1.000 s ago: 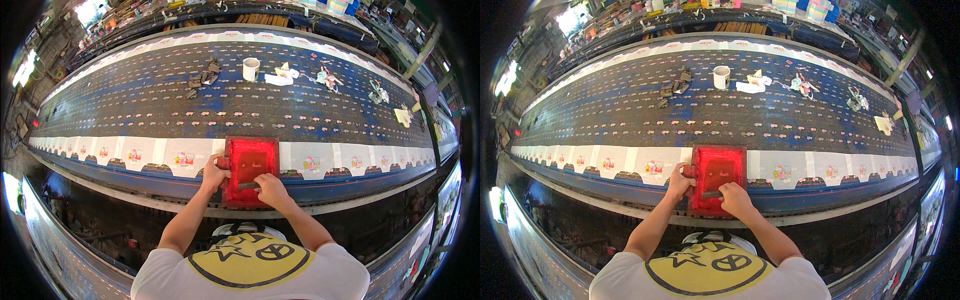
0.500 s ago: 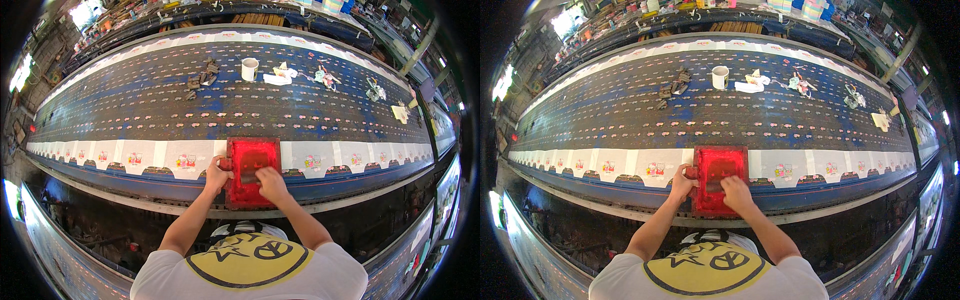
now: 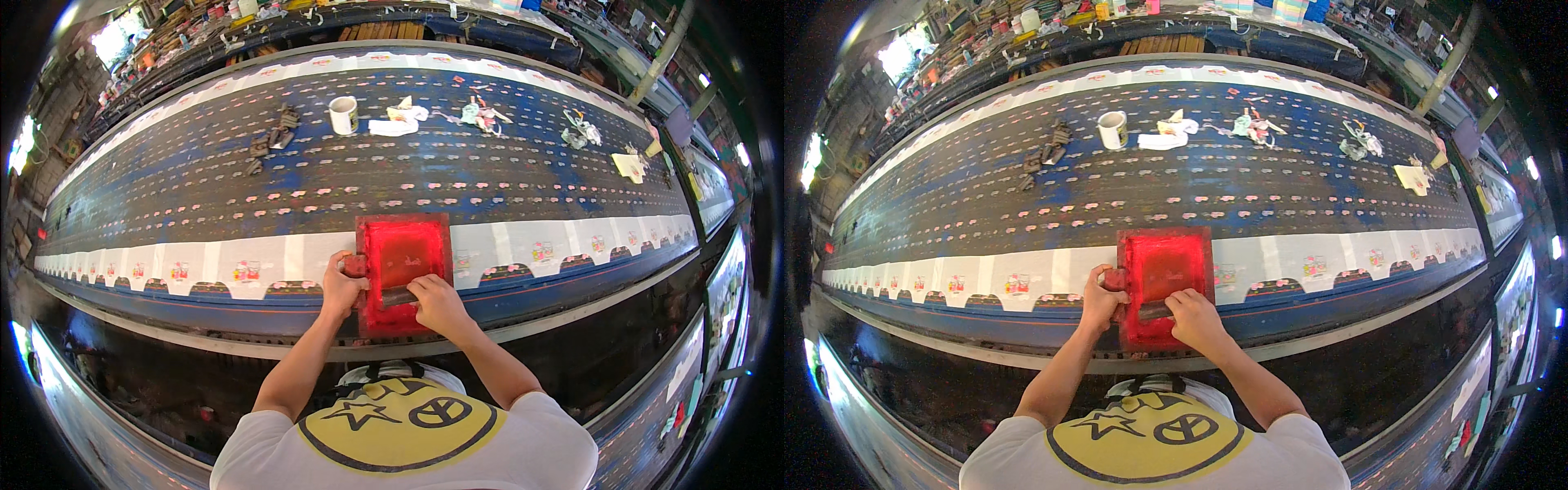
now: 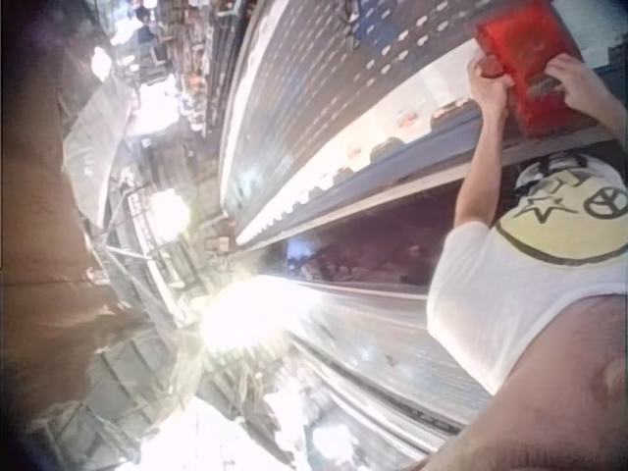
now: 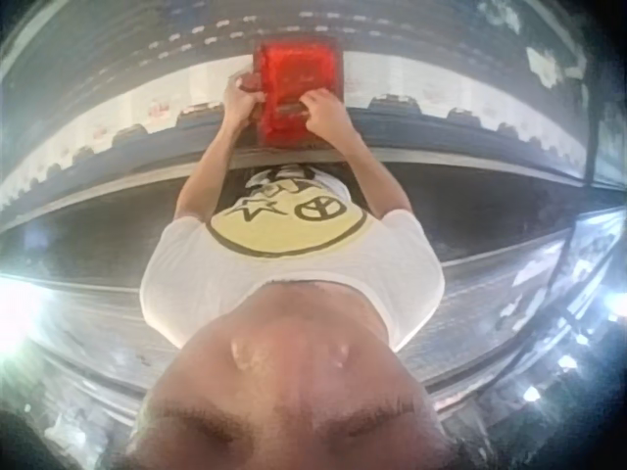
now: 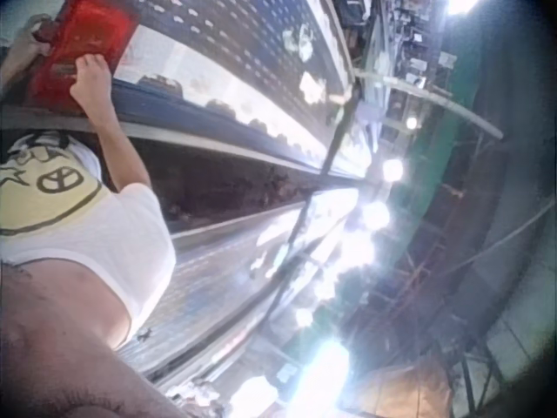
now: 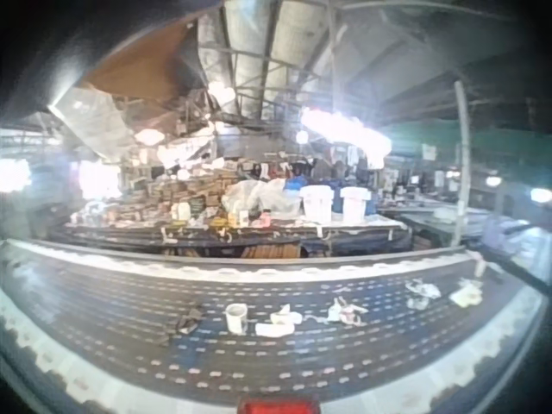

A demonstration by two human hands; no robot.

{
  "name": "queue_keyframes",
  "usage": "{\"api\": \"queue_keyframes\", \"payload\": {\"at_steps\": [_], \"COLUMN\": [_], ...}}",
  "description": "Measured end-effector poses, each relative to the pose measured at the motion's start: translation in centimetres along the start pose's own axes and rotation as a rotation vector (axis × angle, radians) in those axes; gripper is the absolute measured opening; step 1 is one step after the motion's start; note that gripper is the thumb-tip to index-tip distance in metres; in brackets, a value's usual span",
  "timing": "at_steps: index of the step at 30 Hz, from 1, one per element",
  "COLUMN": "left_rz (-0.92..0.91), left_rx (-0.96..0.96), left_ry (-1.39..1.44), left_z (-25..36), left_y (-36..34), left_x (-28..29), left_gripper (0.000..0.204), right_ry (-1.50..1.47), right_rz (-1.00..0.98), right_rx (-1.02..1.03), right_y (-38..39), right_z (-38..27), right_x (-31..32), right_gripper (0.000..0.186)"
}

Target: The person uses a squeegee to spread red ink across a screen printing frame placed over a long fabric roll on a table. The person repeatedly moves the squeegee back and forth to distribute the ink evenly across the screen surface.

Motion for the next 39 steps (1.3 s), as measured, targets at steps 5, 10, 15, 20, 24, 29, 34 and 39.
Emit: {"api": "queue_keyframes", "payload": {"at_steps": [5, 10, 15, 20, 24, 29, 34, 39], "left_rz": [0.014, 0.029, 0.06, 0.022, 0.017, 0.056, 0.08, 0.089], "left_rx": [-0.032, -0.014, -0.019, 0.061, 0.018, 0.046, -0.012, -0.003], "left_ry": [-0.007, -0.014, -0.071, -0.024, -0.019, -0.078, -0.062, -0.105], "left_z": [-2.1, -3.8, -4.2, -3.2, -3.6, -3.6, -4.8, -3.3], "left_y": [0.1, 0.3, -0.4, 0.3, -0.1, 0.1, -1.1, 0.2], "left_x": [-9.5, -13.9, -14.1, -14.6, -14.2, -14.1, -13.9, -14.3], "left_gripper": [0.087, 0.088, 0.086, 0.084, 0.082, 0.081, 0.081, 0.079], "right_ry": [0.017, -0.013, -0.026, -0.038, -0.027, -0.106, -0.058, 0.002], "right_rz": [-0.008, 0.036, 0.063, 0.061, 0.055, -0.094, -0.04, 0.01], "right_rx": [-0.045, -0.032, -0.005, -0.006, 0.018, -0.022, -0.002, -0.038], "right_y": [6.0, 9.4, 10.4, 10.5, 10.5, 10.0, 4.8, 1.7], "right_z": [6.1, 8.9, 9.6, 9.8, 9.7, 10.4, 14.4, 17.6], "right_x": [4.0, 5.3, 5.0, 5.0, 4.8, 5.4, 6.5, 4.5], "right_gripper": [0.036, 0.032, 0.034, 0.036, 0.037, 0.029, 0.024, 0.024]}}
Point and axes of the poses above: each hand's wrist, its own y-axis away from the middle knuckle, its own x-axis out of the back of the hand, z = x × y, the point moved 5 cm from there along -y, towards the middle knuckle, and after that the axes turned 13 degrees about x, right-handed, at the moved point
